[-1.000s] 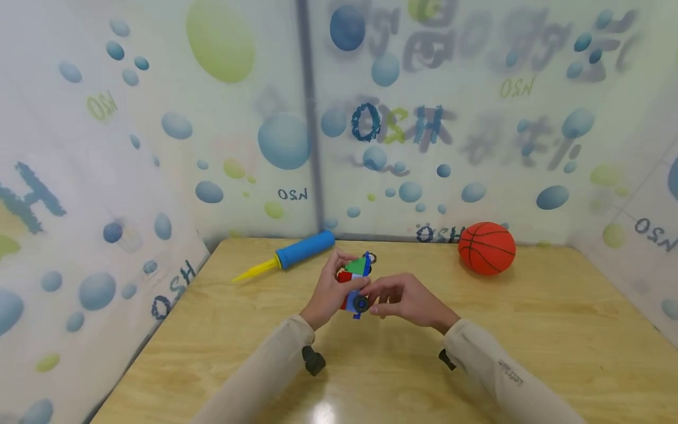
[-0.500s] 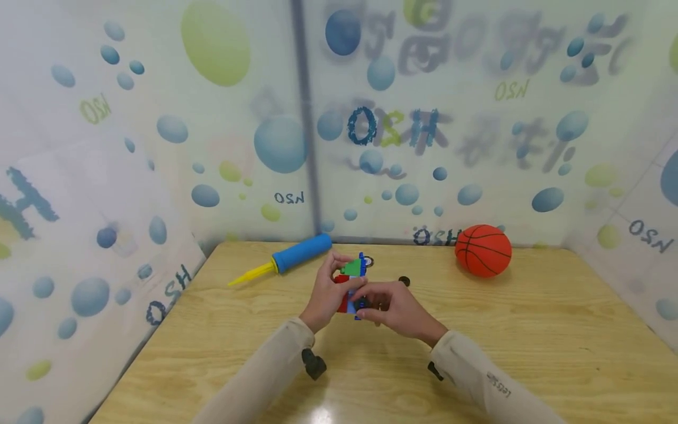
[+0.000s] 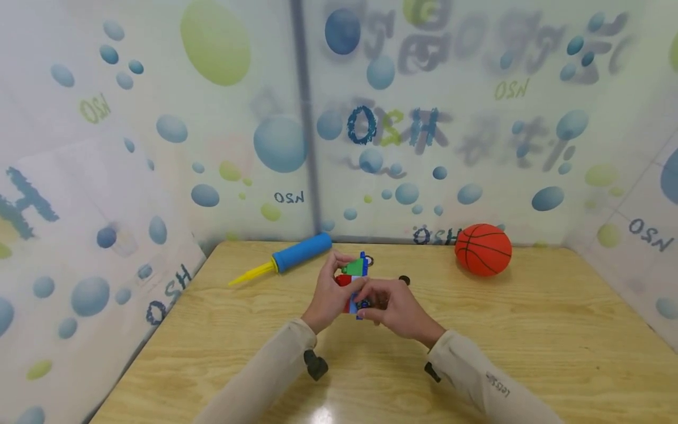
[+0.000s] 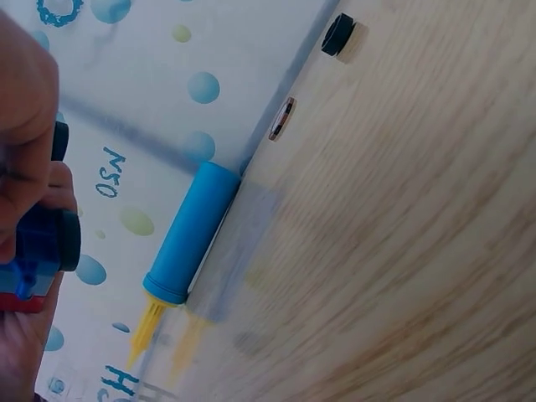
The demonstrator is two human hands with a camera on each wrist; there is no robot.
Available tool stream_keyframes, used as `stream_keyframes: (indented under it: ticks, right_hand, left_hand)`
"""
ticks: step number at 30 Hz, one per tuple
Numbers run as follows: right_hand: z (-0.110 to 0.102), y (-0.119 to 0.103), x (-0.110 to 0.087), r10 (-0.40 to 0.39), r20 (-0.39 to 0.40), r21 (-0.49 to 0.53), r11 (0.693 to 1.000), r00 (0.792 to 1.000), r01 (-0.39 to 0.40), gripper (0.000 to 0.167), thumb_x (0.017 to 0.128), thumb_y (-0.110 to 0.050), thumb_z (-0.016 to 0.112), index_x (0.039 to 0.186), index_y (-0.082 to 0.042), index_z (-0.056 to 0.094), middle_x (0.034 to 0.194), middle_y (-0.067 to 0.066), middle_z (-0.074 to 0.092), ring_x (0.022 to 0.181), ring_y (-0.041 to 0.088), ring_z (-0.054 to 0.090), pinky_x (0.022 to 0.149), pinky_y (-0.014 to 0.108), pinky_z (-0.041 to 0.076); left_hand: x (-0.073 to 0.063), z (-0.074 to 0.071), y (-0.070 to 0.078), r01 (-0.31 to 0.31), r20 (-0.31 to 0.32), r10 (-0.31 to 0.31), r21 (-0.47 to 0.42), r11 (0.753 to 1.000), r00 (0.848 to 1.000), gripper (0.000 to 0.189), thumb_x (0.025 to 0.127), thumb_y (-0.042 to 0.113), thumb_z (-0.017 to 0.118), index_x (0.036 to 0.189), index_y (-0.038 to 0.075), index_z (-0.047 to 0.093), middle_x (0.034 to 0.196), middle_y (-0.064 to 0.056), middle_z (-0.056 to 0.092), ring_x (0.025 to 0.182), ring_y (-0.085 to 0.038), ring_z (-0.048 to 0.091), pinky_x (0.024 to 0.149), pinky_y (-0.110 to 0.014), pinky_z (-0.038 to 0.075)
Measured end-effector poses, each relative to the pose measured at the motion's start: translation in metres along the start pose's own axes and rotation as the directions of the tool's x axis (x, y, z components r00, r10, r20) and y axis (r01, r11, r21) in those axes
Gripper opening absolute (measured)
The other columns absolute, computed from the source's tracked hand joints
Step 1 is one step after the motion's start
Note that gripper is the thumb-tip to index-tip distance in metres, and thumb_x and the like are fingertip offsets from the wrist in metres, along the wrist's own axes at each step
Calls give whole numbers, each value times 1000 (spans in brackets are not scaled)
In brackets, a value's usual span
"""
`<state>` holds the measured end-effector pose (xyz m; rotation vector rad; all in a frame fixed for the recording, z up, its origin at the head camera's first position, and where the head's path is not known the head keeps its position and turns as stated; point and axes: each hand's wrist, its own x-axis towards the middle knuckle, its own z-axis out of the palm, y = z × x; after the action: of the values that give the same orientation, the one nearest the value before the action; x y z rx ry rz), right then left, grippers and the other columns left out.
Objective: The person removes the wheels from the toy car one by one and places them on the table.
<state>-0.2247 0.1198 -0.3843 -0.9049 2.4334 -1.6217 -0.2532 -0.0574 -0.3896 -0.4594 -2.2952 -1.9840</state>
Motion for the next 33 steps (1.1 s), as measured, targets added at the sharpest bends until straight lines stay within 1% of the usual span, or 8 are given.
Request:
stream_keyframes:
  ticks: [6, 9, 12, 14, 18, 23, 30, 33]
  right_hand:
    - [2, 0, 0, 2, -19, -5, 1000, 1000, -2, 13, 89, -9, 75, 100, -5, 69, 81, 14, 64, 57, 17, 59, 53, 27, 55]
    - [2, 1, -1, -55, -47, -58, 997, 997, 52, 10, 88, -8, 75, 97, -8, 70, 77, 10, 64, 54, 14, 57, 51, 24, 53]
    - [3, 1, -1, -144, -71, -143, 981, 987, 133, 9, 88, -5, 75, 94, -8, 71, 75, 6, 66, 54, 6, 54, 50, 23, 52]
    - [2, 1, -1, -163, -76, -159, 976, 984, 149, 10, 87, -7, 76, 96, -9, 72, 73, 5, 65, 53, 4, 55, 51, 23, 53]
    - [-2, 3, -2, -80, -52, -70, 995, 995, 76, 21, 86, -12, 79, 105, -9, 71, 70, 10, 62, 53, 12, 65, 52, 29, 58]
    - [-9, 3, -5, -21, -32, -45, 999, 999, 19, 30, 86, -15, 79, 114, -9, 70, 77, 12, 68, 60, 20, 69, 56, 38, 59]
    - [-17, 4, -7, -32, -72, -108, 994, 997, 24, 29, 86, -17, 79, 115, -14, 73, 90, 6, 72, 68, 9, 63, 59, 26, 56]
    - [-22, 8, -9, -59, -128, -157, 987, 990, 38, 28, 84, -16, 81, 112, -17, 75, 92, 4, 69, 70, 9, 56, 59, 22, 52]
  left_hand:
    - [0, 1, 1, -44, -5, 44, 30, 999, 999, 37, 90, 14, 74, 117, 10, 49, 125, -15, 55, 102, -19, 63, 77, -28, 60]
    - [2, 1, 2, -61, -4, 61, 44, 997, 998, 39, 90, 16, 75, 119, 9, 49, 124, -16, 54, 101, -20, 64, 77, -29, 61]
    - [5, 1, 1, -35, -11, 35, 15, 999, 999, 41, 91, 19, 74, 122, 10, 49, 123, -17, 53, 98, -20, 66, 77, -34, 62]
    - [4, 0, 0, -3, -16, 3, 3, 1000, 1000, 42, 91, 20, 74, 123, 10, 49, 123, -17, 53, 97, -19, 66, 77, -34, 63]
    - [-1, -2, 0, 44, -18, -44, -7, 999, 999, 43, 91, 20, 74, 124, 11, 48, 122, -16, 53, 95, -16, 66, 75, -30, 62]
    - [0, -4, 0, 27, -34, -29, -54, 998, 999, 42, 91, 19, 74, 124, 10, 49, 119, -16, 55, 94, -16, 67, 76, -29, 61]
    - [0, -6, -4, 55, -29, -56, -30, 998, 998, 44, 90, 22, 76, 124, 14, 51, 117, -14, 56, 91, -17, 67, 77, -30, 61]
    - [-1, -8, -4, 62, -6, -63, -93, 994, 998, 43, 91, 21, 75, 125, 13, 49, 120, -14, 57, 88, -21, 74, 77, -34, 63]
